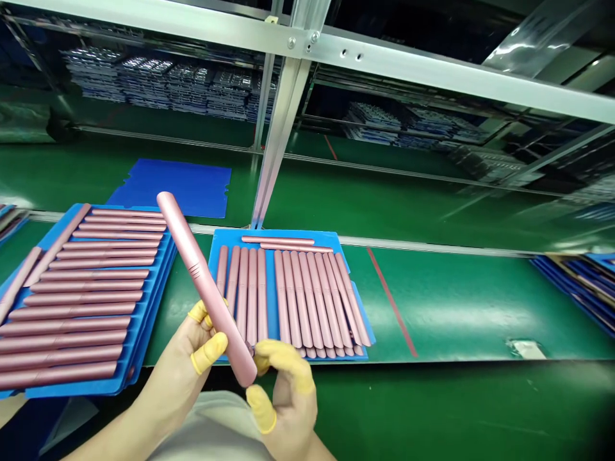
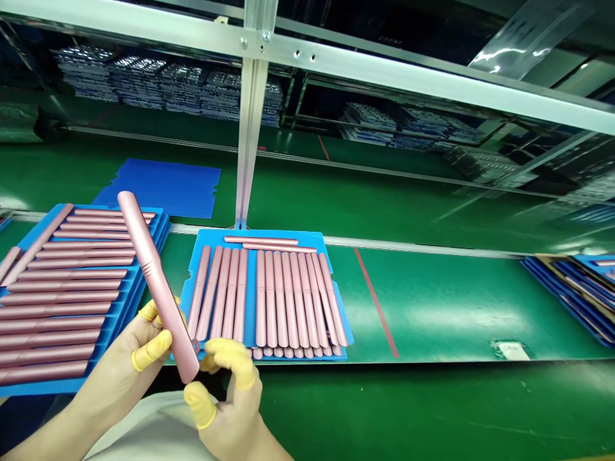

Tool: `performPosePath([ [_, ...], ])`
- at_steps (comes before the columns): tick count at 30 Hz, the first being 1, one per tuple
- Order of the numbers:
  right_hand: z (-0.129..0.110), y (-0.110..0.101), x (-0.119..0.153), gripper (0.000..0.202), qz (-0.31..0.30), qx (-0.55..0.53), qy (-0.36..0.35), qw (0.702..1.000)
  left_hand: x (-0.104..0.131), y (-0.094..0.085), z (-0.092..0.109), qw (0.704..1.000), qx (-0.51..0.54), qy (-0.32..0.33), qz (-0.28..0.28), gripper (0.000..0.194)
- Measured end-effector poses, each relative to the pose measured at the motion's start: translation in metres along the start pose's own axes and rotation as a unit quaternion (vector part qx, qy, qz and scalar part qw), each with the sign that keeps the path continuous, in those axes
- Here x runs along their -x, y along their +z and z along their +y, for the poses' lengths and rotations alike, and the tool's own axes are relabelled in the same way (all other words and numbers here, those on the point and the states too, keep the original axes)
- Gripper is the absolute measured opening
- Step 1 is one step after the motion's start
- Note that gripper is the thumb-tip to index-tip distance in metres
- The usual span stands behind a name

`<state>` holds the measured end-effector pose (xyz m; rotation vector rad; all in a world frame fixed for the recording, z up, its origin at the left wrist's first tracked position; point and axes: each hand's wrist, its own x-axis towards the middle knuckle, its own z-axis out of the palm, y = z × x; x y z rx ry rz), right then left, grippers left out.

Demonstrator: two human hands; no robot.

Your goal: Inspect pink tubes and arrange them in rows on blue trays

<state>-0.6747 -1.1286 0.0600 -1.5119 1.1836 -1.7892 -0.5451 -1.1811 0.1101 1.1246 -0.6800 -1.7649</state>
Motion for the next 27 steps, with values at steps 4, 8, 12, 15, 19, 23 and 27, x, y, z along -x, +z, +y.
performPosePath([
  [4,0.021,-0.011,0.025,0.035,-0.083,-0.176,0.289,0.937,-0.017,-0.006,-0.035,0.997,-0.078,0.018,-0.013,0.038],
  [8,0.043,-0.022,0.053,0.038,-0.015,-0.193,0.429,0.882,-0.034,-0.013,-0.081,0.989,-0.13,-0.025,-0.058,0.033],
  [12,0.059,-0.032,0.069,0.043,0.081,-0.162,0.47,0.864,-0.062,-0.023,-0.109,0.94,-0.31,-0.008,-0.142,0.031],
  [15,0.075,-0.035,0.075,0.046,0.151,-0.125,0.469,0.861,-0.094,-0.035,-0.114,0.848,-0.508,0.077,-0.13,0.039],
  [19,0.098,-0.035,0.076,0.048,0.196,-0.084,0.463,0.86,-0.129,-0.046,-0.106,0.784,-0.596,0.137,-0.105,0.046],
  [23,0.116,-0.033,0.071,0.048,0.201,-0.062,0.452,0.867,-0.143,-0.045,-0.104,0.735,-0.646,0.167,-0.122,0.049],
  [27,0.126,-0.028,0.071,0.051,0.187,-0.031,0.468,0.863,-0.15,-0.033,-0.11,0.686,-0.679,0.198,-0.168,0.048],
])
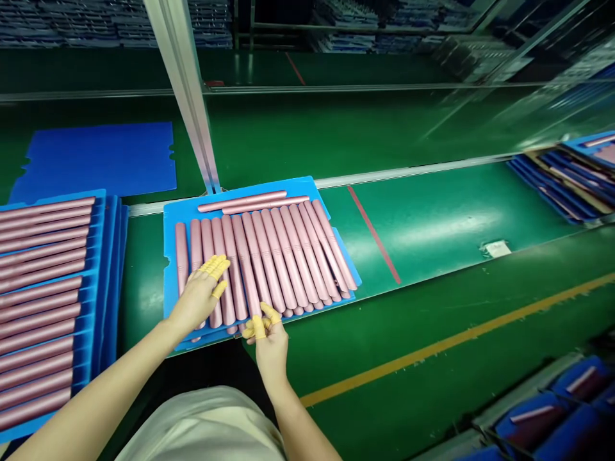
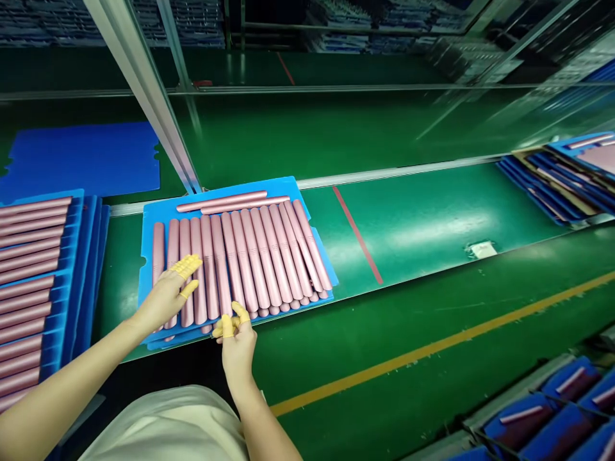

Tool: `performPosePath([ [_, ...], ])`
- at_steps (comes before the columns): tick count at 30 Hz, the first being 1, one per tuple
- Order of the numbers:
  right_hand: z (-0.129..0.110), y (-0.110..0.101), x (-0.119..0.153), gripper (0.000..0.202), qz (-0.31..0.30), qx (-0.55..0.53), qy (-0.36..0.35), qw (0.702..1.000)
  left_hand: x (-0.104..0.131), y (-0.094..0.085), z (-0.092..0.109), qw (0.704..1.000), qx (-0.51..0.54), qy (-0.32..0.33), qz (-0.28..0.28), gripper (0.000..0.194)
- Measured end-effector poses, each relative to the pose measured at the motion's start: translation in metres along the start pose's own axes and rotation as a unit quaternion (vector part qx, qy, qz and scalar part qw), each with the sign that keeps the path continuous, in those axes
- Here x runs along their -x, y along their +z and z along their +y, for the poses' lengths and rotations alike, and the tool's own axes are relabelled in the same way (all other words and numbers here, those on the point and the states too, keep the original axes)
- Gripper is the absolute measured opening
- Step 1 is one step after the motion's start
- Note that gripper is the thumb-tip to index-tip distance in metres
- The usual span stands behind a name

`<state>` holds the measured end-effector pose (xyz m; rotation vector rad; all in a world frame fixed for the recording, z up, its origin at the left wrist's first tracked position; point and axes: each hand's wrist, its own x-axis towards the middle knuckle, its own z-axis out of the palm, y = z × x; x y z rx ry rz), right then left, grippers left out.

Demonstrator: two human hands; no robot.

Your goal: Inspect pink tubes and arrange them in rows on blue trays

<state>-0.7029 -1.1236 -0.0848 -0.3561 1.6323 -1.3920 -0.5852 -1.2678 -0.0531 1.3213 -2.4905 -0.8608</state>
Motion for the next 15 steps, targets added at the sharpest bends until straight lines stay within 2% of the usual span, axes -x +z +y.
performPosePath([
  [4,0.008,0.003,0.0,0.05,0.007,0.031,-0.01,0.999,-0.016,0.009,0.012,0.987,-0.109,0.102,-0.062,0.05],
  [9,0.021,0.0,0.007,0.045,0.02,0.104,-0.094,0.99,-0.026,0.021,0.016,0.976,-0.156,0.121,-0.091,0.051],
  [15,0.027,-0.005,0.021,0.042,0.033,0.299,-0.237,0.924,-0.026,0.024,0.015,0.978,-0.139,0.13,-0.08,0.051],
])
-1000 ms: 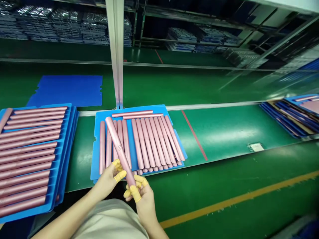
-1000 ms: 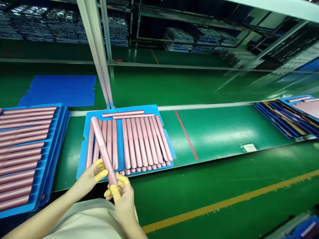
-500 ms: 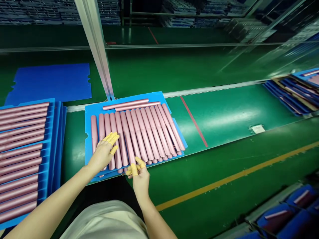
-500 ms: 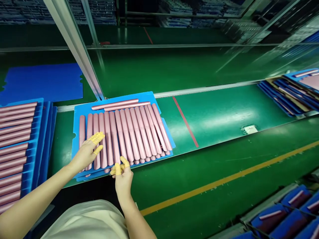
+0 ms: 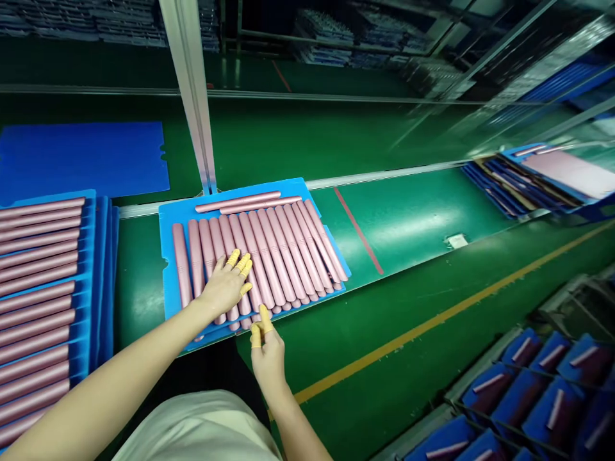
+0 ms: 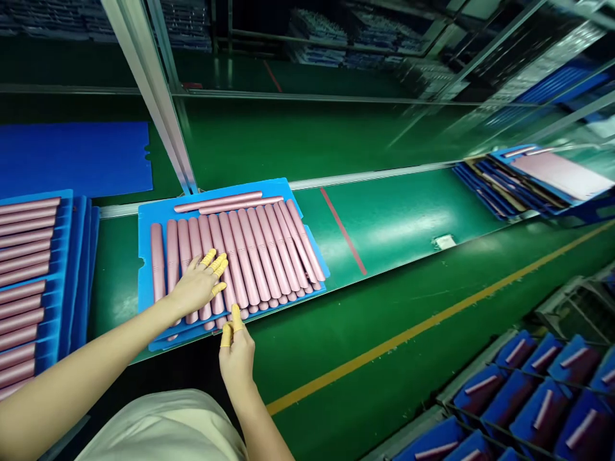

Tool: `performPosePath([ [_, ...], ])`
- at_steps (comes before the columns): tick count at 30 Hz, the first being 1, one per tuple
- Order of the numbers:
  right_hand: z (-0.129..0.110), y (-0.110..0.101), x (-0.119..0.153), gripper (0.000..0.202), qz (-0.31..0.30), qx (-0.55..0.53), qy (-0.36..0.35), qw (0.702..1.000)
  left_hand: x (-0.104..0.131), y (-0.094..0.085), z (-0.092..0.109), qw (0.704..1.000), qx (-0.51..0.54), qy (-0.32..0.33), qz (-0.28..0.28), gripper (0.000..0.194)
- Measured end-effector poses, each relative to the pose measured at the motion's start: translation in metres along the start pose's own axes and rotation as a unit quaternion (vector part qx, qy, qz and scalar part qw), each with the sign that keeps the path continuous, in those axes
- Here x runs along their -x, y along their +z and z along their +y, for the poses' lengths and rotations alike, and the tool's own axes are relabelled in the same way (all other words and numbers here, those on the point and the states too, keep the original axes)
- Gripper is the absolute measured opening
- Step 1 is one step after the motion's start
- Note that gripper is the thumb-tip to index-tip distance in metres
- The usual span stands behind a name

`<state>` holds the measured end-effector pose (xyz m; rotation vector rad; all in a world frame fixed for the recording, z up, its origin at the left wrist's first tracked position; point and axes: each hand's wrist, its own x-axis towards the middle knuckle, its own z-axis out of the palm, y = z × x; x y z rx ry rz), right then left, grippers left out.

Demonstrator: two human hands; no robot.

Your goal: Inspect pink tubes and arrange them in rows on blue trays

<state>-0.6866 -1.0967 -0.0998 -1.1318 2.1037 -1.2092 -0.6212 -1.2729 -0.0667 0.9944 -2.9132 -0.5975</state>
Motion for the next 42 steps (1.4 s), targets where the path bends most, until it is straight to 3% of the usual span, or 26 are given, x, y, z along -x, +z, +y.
performPosePath([
  [5,-0.001,0.005,0.004,0.041,0.06,0.048,-0.041,0.996,0.021,-0.014,-0.006,0.999,0.017,-0.019,0.037,0.05],
  [8,0.0,0.011,0.004,0.039,0.092,0.054,-0.039,0.994,0.05,-0.023,-0.015,0.996,0.034,-0.051,0.072,0.051],
  [12,-0.002,0.02,0.0,0.039,0.088,0.038,-0.033,0.995,0.095,-0.029,-0.035,0.987,0.062,-0.094,0.111,0.05],
  [17,-0.004,0.024,0.001,0.039,0.086,0.018,-0.009,0.996,0.138,-0.026,-0.063,0.978,0.096,-0.118,0.143,0.049],
  [23,-0.001,0.028,0.024,0.036,0.064,0.02,-0.005,0.998,0.161,-0.009,-0.082,0.959,0.142,-0.124,0.212,0.049],
  [28,-0.008,0.038,0.023,0.035,0.052,0.024,-0.016,0.998,0.166,0.0,-0.083,0.96,0.148,-0.114,0.207,0.05],
  [34,-0.011,0.033,0.014,0.036,0.015,-0.015,-0.056,0.998,0.146,-0.011,-0.069,0.967,0.121,-0.097,0.202,0.049],
  [38,0.005,0.013,0.013,0.03,0.016,-0.022,-0.098,0.995,0.121,-0.017,-0.051,0.972,0.087,-0.075,0.207,0.047],
  [42,0.029,-0.032,0.001,0.03,0.028,-0.02,-0.158,0.987,0.087,-0.013,-0.023,0.977,0.048,-0.082,0.192,0.048],
])
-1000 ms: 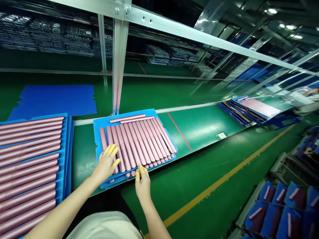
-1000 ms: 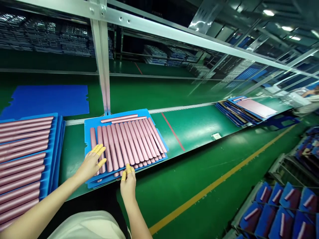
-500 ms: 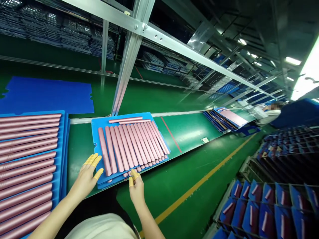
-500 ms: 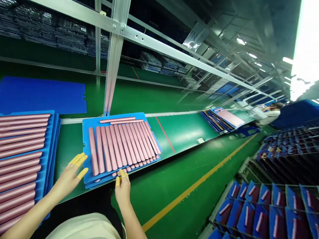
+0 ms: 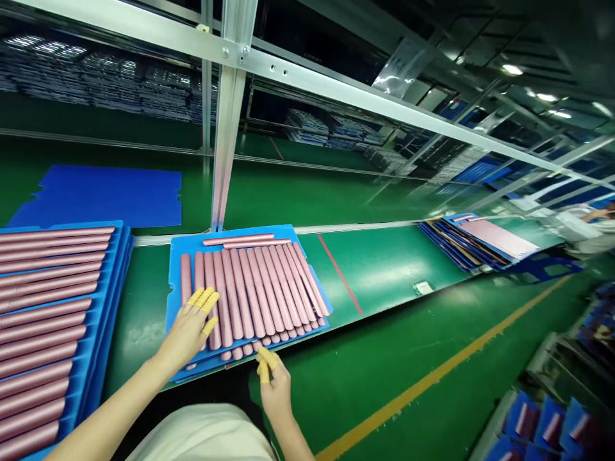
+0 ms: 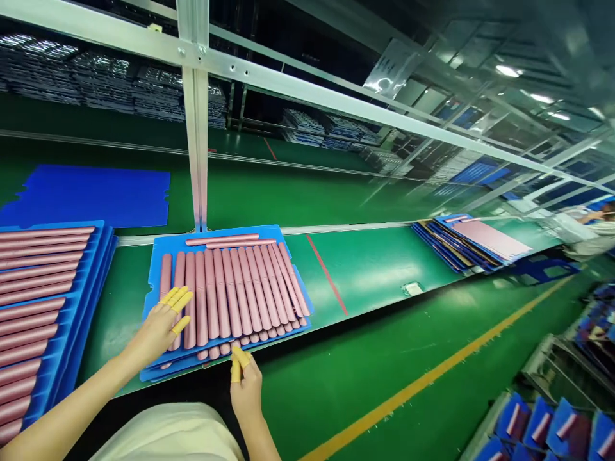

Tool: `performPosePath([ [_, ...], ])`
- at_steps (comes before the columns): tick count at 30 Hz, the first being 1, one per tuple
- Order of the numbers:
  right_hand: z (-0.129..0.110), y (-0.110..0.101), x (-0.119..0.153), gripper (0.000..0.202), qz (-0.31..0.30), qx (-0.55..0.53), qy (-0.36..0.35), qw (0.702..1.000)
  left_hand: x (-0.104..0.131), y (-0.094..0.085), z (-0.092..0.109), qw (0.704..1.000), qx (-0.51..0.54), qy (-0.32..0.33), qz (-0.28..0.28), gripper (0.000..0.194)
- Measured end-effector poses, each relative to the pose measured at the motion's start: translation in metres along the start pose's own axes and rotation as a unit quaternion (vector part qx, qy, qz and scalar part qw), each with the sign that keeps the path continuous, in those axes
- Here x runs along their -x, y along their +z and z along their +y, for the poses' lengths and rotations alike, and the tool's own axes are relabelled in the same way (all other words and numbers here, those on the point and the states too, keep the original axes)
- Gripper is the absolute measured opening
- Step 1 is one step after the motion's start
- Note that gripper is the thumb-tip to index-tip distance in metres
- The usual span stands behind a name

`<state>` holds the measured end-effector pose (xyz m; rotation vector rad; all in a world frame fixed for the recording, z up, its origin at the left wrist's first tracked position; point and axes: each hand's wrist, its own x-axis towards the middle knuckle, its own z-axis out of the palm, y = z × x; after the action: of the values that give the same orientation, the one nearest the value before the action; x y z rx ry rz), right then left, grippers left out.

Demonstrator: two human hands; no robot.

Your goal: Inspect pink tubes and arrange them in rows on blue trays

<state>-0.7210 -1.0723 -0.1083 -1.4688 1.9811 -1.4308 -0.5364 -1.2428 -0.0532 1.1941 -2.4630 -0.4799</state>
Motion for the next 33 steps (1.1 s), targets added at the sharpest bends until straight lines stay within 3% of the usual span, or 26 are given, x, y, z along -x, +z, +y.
performPosePath([
  [7,0.059,-0.111,-0.059,0.03,0.093,0.096,-0.09,0.987,-0.057,0.049,0.061,0.998,-0.042,-0.024,-0.049,0.048],
  [11,0.092,-0.145,-0.104,0.029,0.103,0.141,-0.084,0.981,-0.078,0.071,0.075,0.994,-0.068,-0.056,-0.069,0.05],
  [14,0.108,-0.148,-0.134,0.029,0.086,0.136,-0.085,0.983,-0.084,0.08,0.081,0.99,-0.087,-0.074,-0.087,0.051],
  [21,0.124,-0.131,-0.178,0.03,0.016,0.142,-0.012,0.99,-0.089,0.088,0.096,0.983,-0.106,-0.097,-0.112,0.051],
  [25,0.13,-0.124,-0.186,0.036,-0.022,0.163,0.018,0.986,-0.092,0.09,0.101,0.983,-0.114,-0.079,-0.118,0.054],
  [33,0.136,-0.127,-0.189,0.035,-0.055,0.173,-0.017,0.983,-0.092,0.092,0.103,0.982,-0.135,-0.08,-0.102,0.051],
])
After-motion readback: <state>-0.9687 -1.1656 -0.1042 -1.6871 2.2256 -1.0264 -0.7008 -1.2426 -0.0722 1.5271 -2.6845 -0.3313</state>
